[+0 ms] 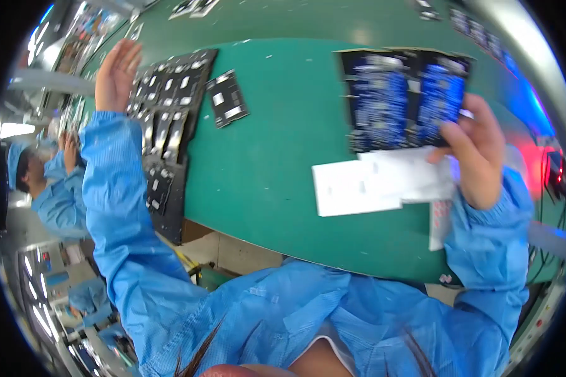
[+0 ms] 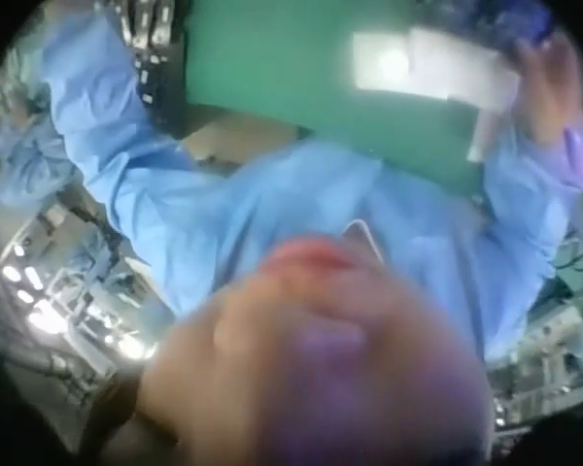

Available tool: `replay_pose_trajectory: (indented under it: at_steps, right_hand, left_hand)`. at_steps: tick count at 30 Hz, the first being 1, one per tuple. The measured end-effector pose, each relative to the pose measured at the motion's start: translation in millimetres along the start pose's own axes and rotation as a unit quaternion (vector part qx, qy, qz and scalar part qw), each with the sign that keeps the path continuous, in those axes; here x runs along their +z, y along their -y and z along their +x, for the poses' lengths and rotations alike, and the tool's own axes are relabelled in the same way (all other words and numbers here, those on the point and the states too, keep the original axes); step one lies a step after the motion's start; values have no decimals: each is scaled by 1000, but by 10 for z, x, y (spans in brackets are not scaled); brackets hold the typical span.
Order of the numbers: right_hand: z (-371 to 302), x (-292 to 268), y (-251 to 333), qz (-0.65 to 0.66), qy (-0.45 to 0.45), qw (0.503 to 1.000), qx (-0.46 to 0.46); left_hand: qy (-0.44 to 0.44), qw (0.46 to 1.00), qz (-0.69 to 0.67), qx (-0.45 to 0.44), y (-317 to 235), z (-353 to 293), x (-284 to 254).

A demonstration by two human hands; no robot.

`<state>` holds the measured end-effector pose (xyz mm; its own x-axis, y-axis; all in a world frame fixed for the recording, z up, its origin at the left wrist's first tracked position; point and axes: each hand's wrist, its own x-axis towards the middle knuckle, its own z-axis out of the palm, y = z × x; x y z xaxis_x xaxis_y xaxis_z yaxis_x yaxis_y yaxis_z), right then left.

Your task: Inspecting circuit boards and applying labels or stickers at a manual assembly station.

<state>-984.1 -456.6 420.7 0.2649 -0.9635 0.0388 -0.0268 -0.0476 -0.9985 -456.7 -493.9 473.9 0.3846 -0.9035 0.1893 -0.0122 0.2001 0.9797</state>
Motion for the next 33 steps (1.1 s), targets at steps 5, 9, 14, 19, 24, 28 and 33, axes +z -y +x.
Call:
replay_pose_trajectory:
  at_steps: [5,9,14,19,24,28,33]
  right_hand:
    - [-28,65,57,125,62,990,-5]
    - [-32,-27,34,155,93,983,15]
    - [-34,-72,87,262,44,964,-11]
    - [47,-168,65,225,40,971,-69]
    - [108,-166,5,55,33,994,-88]
    - [355,-31,-108,74,-27,996,-46]
    - [945,-235,-13,-224,-208,929,-206]
  left_hand:
    - [385,914,-69,-105,145,-1063,1726]
    - [393,894,-82,-199,94,-1737,2675]
    - [322,896,-186,-241,156,-1780,3119]
    - [307,910,-195,-199,116,-1819,3238]
    - [286,921,-175,-198,280,-1747,3264]
    - [117,992,-23,-37,706,-1598,3301]
    - [19,996,-89,14,818,-1105,3126]
